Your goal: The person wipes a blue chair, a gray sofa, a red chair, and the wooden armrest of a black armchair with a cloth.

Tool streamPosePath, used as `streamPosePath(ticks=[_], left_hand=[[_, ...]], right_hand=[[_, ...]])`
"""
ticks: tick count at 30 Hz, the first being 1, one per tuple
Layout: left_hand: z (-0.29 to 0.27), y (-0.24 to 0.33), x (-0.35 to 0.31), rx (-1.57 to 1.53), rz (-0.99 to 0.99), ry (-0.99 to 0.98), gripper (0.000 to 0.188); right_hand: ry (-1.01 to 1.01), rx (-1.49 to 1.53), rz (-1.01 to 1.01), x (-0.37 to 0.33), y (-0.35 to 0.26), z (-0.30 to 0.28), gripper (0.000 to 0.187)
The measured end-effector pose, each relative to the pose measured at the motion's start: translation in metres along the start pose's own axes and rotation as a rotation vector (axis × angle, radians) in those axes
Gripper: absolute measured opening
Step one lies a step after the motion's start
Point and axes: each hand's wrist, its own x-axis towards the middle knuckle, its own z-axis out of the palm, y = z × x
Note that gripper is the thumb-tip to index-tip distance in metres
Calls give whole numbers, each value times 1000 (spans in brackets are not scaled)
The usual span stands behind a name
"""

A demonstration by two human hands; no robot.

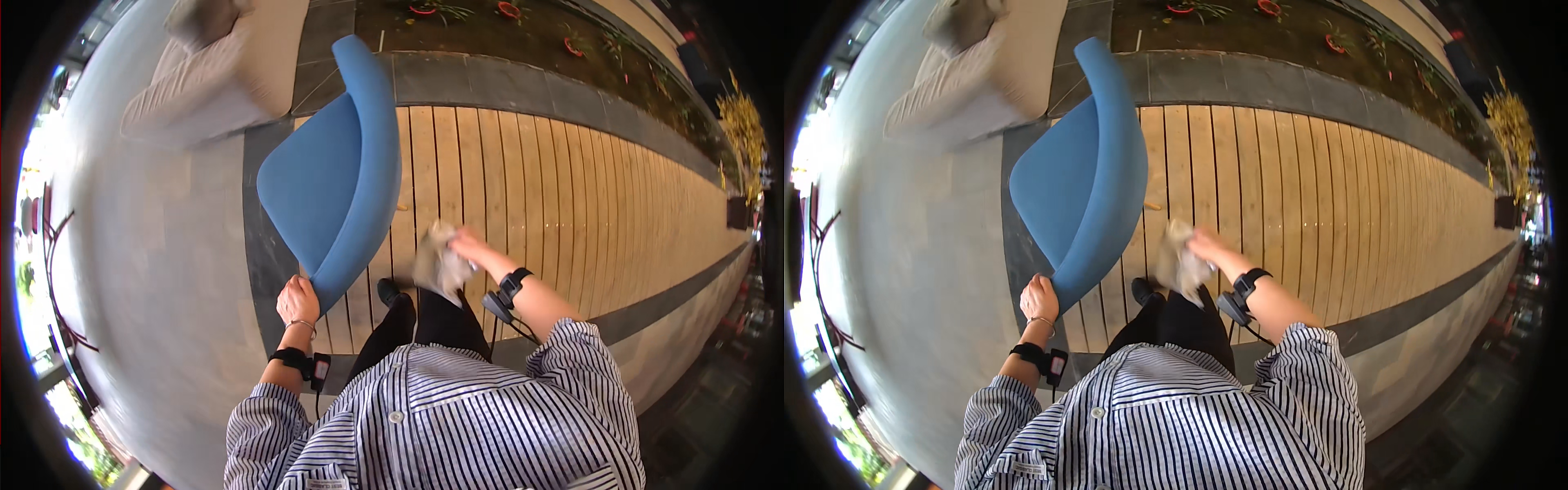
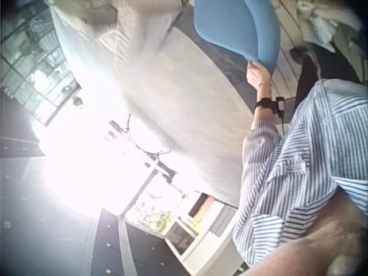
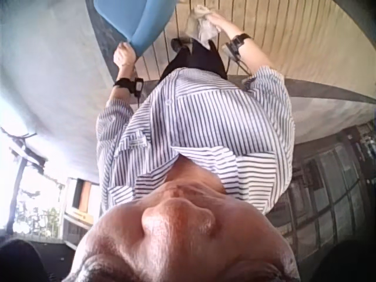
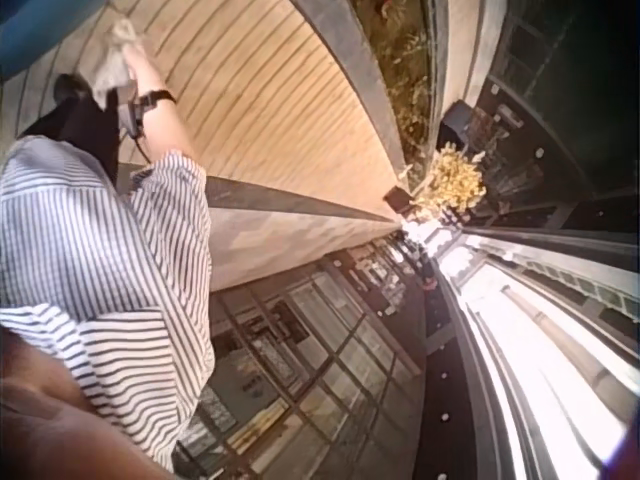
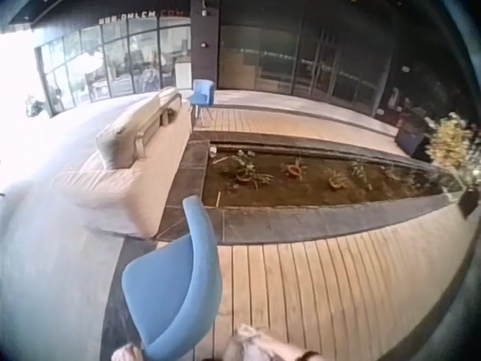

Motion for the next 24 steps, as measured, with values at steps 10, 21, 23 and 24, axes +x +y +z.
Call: streamPosePath(ticks=[10, 21, 23, 24], left_hand=[[-17, 102, 43, -193, 297, -148, 50], [-27, 113, 28, -92, 220, -89, 46], [-22, 104, 28, -73, 219, -79, 45], [-17, 103, 29, -60, 228, -69, 45]], right_hand=[[556, -42, -64, 34, -169, 6, 53], [375, 85, 177, 62, -85, -21, 37], [696, 180, -34, 74, -120, -55, 37], [816, 215, -132, 83, -135, -67, 37]])
